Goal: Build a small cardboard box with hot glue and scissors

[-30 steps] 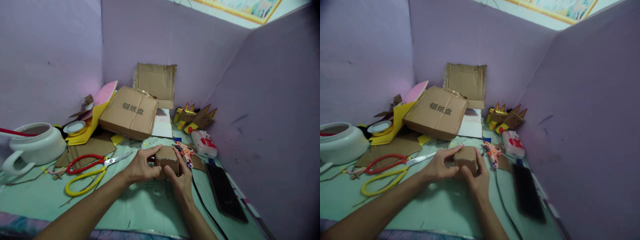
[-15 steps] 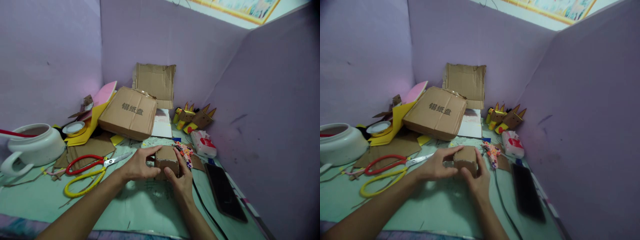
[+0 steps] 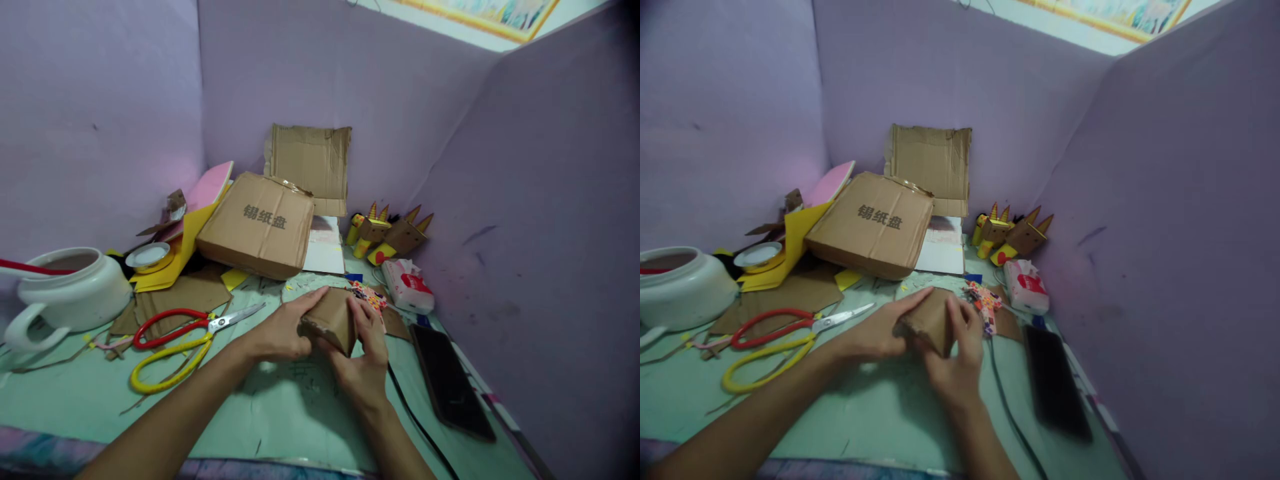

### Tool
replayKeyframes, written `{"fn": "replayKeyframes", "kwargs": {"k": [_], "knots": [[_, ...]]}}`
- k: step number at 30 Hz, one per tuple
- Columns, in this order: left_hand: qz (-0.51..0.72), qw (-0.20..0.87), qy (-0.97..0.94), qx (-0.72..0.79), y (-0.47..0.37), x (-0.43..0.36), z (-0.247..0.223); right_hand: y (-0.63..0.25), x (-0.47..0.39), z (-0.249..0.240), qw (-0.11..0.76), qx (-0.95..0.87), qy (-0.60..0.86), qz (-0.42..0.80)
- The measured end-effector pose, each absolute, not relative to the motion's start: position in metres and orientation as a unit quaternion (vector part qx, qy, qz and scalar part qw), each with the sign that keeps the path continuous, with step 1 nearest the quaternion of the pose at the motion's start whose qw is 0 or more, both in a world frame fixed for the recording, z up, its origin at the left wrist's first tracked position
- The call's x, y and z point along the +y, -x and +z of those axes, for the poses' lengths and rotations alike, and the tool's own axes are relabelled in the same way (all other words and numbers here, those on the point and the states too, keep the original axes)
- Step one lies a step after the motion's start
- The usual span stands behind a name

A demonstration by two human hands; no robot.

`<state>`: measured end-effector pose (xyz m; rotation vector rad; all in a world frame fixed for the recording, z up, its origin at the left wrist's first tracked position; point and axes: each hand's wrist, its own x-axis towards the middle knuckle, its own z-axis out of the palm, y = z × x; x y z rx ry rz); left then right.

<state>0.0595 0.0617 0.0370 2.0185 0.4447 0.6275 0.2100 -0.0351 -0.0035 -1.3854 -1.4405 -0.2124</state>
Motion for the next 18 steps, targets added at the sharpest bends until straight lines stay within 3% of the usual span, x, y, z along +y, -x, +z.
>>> {"fn": "replayKeyframes", "kwargs": {"k": [4,7,9,13,18], "knots": [[0.184,0.518,-0.816,0.177,-0.053,0.068,0.04,-0.205,-0.033,-0.002,0.426,-0.686,0.557,-0.194],[0.178,0.51,-0.811,0.225,-0.052,0.067,0.039,-0.198,-0.038,-0.003,0.392,-0.758,0.503,-0.137],[0.183,0.466,-0.824,0.264,-0.054,0.063,0.038,-0.196,-0.045,-0.004,0.419,-0.766,0.481,-0.076],[0.173,0.435,-0.848,0.25,-0.057,0.054,0.034,-0.202,-0.055,-0.012,0.568,-0.595,0.567,0.051],[0.192,0.39,-0.872,0.226,-0.054,0.047,0.031,-0.212,-0.054,-0.014,0.568,-0.492,0.584,0.308]]}}
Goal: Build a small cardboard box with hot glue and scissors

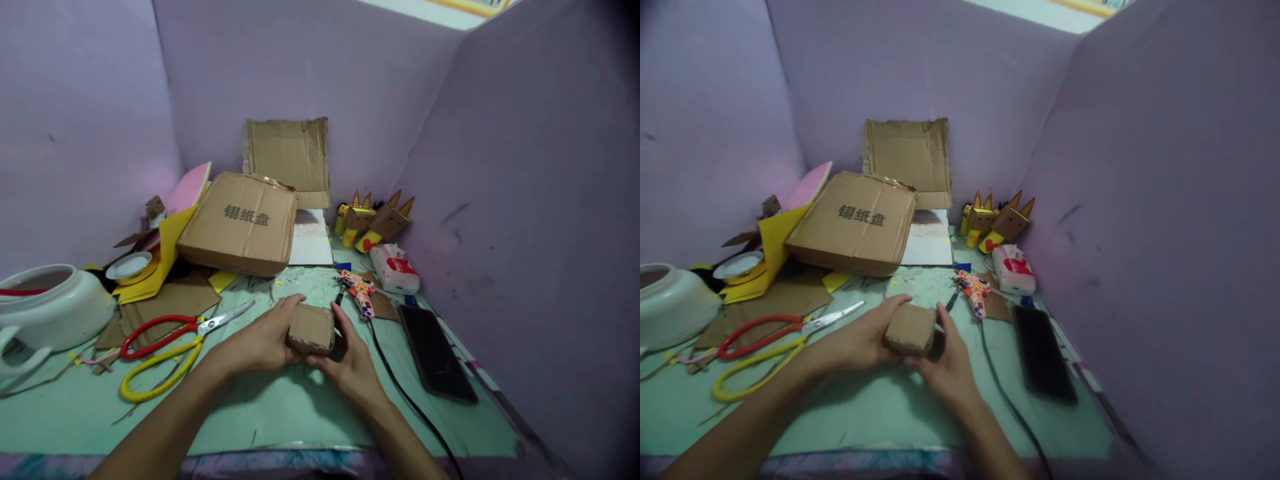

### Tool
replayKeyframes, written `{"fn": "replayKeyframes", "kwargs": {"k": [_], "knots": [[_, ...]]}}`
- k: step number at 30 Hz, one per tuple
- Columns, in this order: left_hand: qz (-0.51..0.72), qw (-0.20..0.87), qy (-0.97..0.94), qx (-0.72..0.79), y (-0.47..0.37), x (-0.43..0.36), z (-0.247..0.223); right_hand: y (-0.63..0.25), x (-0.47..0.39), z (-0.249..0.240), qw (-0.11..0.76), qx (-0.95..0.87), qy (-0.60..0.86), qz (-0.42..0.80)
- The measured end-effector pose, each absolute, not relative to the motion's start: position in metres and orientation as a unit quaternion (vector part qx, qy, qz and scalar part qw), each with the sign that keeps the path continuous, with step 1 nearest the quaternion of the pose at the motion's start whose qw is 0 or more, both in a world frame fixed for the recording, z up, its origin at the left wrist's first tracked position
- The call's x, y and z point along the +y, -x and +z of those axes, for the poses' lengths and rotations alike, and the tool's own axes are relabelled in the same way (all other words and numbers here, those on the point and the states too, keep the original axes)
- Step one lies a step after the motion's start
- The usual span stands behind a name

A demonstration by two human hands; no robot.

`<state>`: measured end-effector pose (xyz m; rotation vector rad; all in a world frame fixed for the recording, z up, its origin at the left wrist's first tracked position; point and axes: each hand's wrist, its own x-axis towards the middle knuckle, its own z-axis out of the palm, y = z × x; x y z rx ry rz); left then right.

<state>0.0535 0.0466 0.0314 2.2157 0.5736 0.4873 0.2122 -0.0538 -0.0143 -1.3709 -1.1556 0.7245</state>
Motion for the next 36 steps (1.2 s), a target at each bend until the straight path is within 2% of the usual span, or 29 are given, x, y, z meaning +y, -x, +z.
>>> {"fn": "replayKeyframes", "kwargs": {"k": [6,13,20,23,30,36], "knots": [[0.27,0.382,-0.838,0.281,-0.068,0.049,0.033,-0.233,-0.029,-0.001,0.568,-0.536,0.554,0.29],[0.248,0.407,-0.831,0.287,-0.077,0.058,0.02,-0.238,-0.016,-0.024,0.579,-0.513,0.543,0.325],[0.205,0.431,-0.828,0.295,-0.065,0.061,0.016,-0.234,-0.022,-0.02,0.596,-0.494,0.536,0.337],[0.191,0.414,-0.83,0.321,-0.057,0.067,0.023,-0.237,-0.024,-0.018,0.602,-0.488,0.548,0.314],[0.181,0.3,-0.867,0.355,-0.048,0.075,0.035,-0.246,-0.026,-0.02,0.624,-0.486,0.522,0.32],[0.16,0.304,-0.863,0.37,-0.054,0.07,0.03,-0.244,-0.023,-0.018,0.613,-0.494,0.53,0.316]]}}
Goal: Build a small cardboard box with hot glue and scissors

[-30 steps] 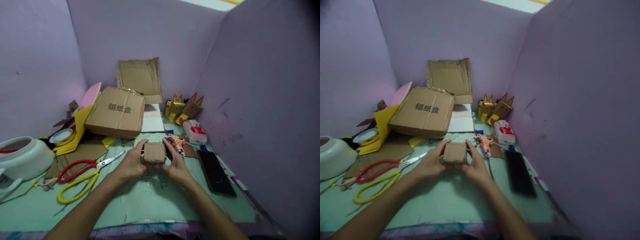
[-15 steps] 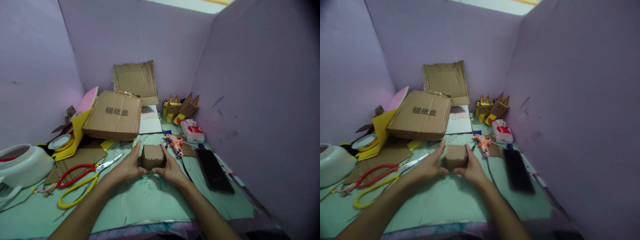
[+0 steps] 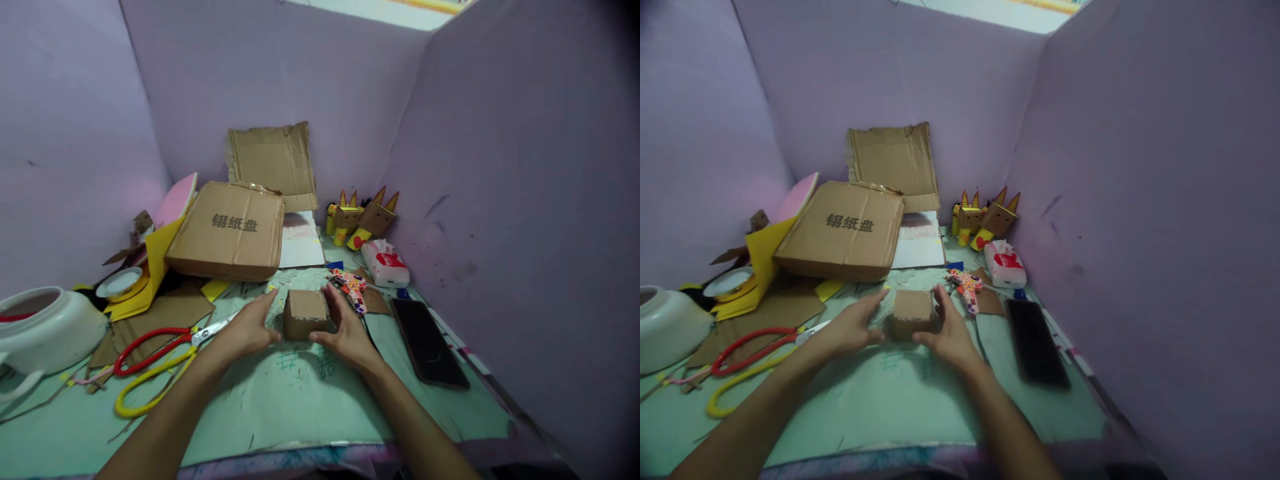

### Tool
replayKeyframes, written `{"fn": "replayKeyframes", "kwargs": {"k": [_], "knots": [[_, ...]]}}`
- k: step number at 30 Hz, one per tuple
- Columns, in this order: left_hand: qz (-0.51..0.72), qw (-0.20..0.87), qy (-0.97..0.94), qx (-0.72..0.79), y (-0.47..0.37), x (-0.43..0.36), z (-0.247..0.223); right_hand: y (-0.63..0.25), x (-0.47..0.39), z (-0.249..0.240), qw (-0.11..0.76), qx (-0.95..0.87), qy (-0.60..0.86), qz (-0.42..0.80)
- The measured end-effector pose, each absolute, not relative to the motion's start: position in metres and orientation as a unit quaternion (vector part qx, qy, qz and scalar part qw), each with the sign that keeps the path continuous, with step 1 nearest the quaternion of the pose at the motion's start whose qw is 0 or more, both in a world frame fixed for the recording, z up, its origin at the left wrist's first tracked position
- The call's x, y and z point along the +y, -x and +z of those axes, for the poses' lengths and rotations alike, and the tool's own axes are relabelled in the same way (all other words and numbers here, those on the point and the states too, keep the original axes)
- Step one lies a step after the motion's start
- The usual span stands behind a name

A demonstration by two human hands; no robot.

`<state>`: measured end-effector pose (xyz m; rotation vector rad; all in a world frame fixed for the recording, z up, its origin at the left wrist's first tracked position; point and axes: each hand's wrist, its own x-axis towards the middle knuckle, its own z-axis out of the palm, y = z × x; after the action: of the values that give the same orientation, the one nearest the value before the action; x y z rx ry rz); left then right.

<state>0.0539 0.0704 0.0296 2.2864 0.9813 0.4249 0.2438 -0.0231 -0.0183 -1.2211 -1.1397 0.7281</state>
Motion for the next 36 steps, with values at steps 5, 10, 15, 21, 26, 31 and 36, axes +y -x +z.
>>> {"fn": "replayKeyframes", "kwargs": {"k": [5,10,15,21,26,31,36], "knots": [[0.218,0.356,-0.849,0.324,-0.061,0.061,0.028,-0.234,-0.022,-0.01,0.58,-0.496,0.567,0.309],[0.259,0.417,-0.827,0.274,-0.063,0.06,0.026,-0.234,-0.02,-0.012,0.619,-0.467,0.53,0.342],[0.244,0.446,-0.81,0.292,-0.063,0.058,0.034,-0.238,-0.022,-0.013,0.657,-0.426,0.467,0.411],[0.275,0.359,-0.844,0.287,-0.059,0.055,0.049,-0.236,-0.025,-0.014,0.638,-0.448,0.427,0.459],[0.242,0.34,-0.866,0.275,-0.059,0.063,0.034,-0.245,-0.02,-0.023,0.65,-0.49,0.446,0.373],[0.202,0.442,-0.824,0.291,-0.061,0.064,0.024,-0.238,-0.019,-0.022,0.628,-0.493,0.475,0.37],[0.192,0.433,-0.819,0.322,-0.062,0.065,0.027,-0.231,-0.014,-0.02,0.603,-0.484,0.506,0.382]]}}
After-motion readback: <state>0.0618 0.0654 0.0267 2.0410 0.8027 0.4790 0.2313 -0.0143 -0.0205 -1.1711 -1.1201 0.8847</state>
